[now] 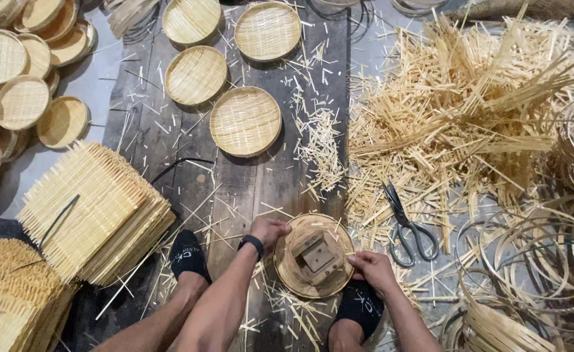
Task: The person sits on the floor of a bamboo workshop and assembles bamboo steamer baskets. They trim protruding bamboo strips from a woven mat with scissors, fit the woven mat into a round bamboo rim, press and bend the rim strips to secure the mat, and place finished pieces onto a stack.
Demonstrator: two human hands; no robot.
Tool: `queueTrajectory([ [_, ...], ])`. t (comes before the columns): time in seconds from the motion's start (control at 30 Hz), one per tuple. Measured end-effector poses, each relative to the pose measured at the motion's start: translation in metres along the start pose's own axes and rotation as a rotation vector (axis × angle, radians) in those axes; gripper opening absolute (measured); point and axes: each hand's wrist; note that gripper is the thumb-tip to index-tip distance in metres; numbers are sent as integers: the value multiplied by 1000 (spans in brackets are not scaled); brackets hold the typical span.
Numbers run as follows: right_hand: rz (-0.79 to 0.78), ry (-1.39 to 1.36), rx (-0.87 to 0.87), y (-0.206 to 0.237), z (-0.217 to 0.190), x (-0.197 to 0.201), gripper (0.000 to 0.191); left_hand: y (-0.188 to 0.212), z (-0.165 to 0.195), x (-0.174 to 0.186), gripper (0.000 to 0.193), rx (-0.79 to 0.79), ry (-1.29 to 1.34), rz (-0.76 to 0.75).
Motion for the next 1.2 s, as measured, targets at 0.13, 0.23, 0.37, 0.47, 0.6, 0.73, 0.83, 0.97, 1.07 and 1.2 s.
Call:
queueTrajectory([
  [0.13,26,56,-23,-1,-11,-15,21,8,28,9,27,95,-197,100],
  [0.23,22,5,-22,20,-30,-16,23,9,39,8,27,29,-139,78],
  [0.37,-206,-343,-82,49,-43,-10,28,36,4,9,34,152,944,-167],
  [0.47,-207,-197,-116,49,-45,-19,34,72,-21,-1,26,241,902,-242],
  [0.6,-89,-78,-73,28,-34,-28,35,81,-32,-29,25,251,790,-82],
  [0.73,-41,-70,-9,32,-34,-25,35,77,-22,-29,25,219,706,-11],
  [0.83,-243,-211,-15,52,-55,-17,35,98,-5,-28,28,89,972,-63],
  [0.97,-167,132,43,82,-97,-31,38,129,31,-43,36,108,869,-62],
  [1.07,196,696,196,107,-145,-28,56,132,76,-25,36,-54,532,28],
  [1.2,155,741,890,127,-206,-41,130,130,154,19,40,-313,-162,88],
])
Point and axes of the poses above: each hand's wrist, its own y-axis away from the middle knuckle, its own x-axis out of the back of the hand, z = x × y, and after that the axes turned 7 degrees about -x, right-handed
